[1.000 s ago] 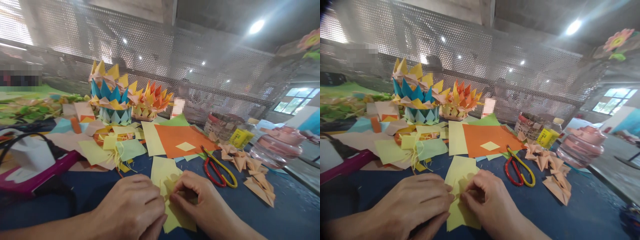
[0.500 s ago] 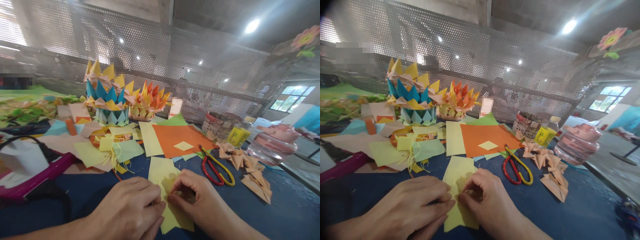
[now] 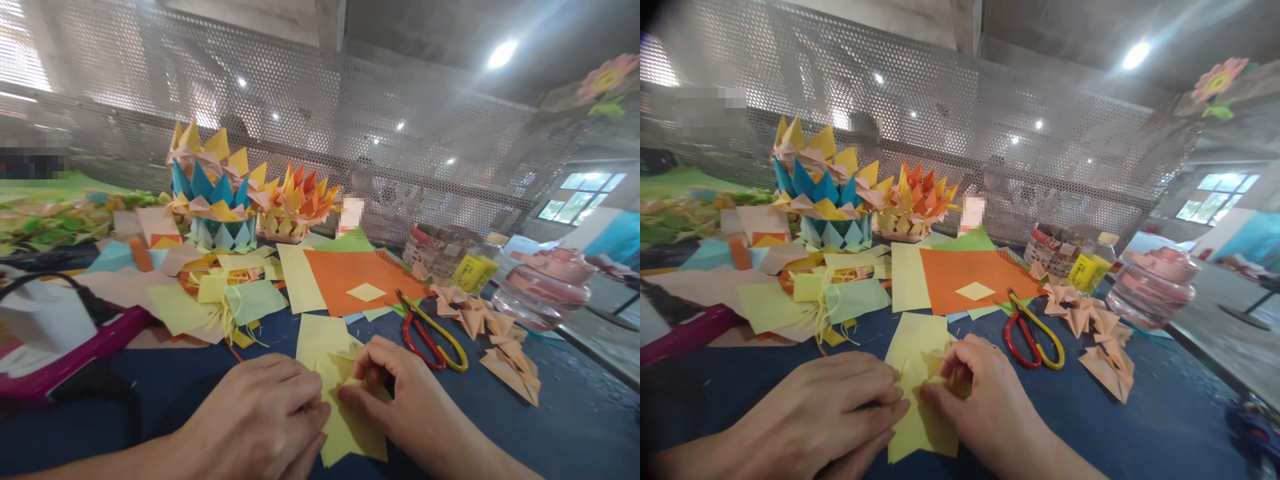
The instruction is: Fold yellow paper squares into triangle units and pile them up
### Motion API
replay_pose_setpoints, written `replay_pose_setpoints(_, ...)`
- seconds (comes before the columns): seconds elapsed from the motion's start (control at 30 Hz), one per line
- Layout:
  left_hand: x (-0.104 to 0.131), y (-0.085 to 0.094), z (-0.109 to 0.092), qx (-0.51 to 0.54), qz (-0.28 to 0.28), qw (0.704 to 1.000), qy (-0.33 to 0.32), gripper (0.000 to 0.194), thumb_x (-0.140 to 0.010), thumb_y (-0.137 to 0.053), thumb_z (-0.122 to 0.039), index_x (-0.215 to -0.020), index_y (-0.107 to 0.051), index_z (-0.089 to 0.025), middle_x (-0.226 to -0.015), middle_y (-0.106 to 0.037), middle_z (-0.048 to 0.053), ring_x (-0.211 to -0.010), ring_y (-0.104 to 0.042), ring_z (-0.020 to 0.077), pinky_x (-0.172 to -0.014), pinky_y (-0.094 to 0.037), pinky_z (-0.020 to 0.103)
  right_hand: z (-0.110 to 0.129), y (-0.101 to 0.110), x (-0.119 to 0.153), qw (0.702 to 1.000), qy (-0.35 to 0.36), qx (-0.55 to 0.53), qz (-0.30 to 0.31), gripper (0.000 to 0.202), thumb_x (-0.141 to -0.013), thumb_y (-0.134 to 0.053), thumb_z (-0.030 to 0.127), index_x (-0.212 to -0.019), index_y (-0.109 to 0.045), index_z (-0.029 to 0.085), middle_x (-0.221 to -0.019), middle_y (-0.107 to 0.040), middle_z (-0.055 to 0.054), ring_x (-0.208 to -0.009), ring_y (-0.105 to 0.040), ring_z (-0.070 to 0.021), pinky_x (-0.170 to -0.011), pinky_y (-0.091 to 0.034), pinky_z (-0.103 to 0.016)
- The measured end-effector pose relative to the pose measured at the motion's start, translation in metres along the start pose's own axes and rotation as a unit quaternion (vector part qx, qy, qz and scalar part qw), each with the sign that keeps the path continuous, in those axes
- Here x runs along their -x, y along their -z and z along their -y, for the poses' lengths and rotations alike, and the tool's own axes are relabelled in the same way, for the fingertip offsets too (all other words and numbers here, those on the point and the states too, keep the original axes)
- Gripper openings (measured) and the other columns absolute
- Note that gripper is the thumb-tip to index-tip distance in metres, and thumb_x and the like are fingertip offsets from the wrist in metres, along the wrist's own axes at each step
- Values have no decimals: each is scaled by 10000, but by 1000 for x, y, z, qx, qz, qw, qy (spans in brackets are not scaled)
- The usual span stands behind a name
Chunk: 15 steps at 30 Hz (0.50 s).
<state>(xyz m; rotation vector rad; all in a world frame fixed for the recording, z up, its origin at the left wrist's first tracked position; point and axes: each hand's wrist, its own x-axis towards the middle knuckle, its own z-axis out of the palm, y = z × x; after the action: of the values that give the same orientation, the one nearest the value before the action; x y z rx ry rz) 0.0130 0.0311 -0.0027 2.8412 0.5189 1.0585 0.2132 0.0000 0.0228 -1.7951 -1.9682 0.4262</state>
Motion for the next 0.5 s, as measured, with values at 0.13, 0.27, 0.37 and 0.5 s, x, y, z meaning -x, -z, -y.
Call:
replay_pose_setpoints(0.13,-2,-3,5,9,-26,999,-32,353,-943,-370,-156,-688,-614,-165,-642,-570,15,-608,-570,146,-552,-465,239,-1,2,0,1000,19,-6,9,225,-837,-599,274,-642,-541,179,-688,-529,16,-613,-516,-120,-566,-376,-230)
replay_pose_setpoints(0.27,-5,-5,6,15,-20,1000,-7,331,-934,-379,-130,-718,-626,-165,-670,-592,22,-630,-578,156,-599,-486,267,-4,1,2,1000,25,-13,8,231,-857,-583,289,-660,-539,177,-678,-528,17,-598,-512,-116,-548,-378,-223)
replay_pose_setpoints(0.37,-5,-3,4,26,-35,997,-58,339,-930,-375,-147,-694,-617,-164,-640,-579,18,-573,-553,144,-513,-451,242,-6,1,2,999,32,7,2,250,-854,-591,277,-637,-520,177,-676,-526,16,-607,-514,-120,-552,-372,-227)
replay_pose_setpoints(0.5,-3,1,0,6,-22,1000,9,323,-947,-388,-139,-752,-645,-165,-698,-601,26,-687,-600,154,-660,-499,262,-6,-1,2,999,28,32,5,222,-824,-616,214,-629,-516,177,-686,-534,18,-621,-523,-122,-562,-368,-227)
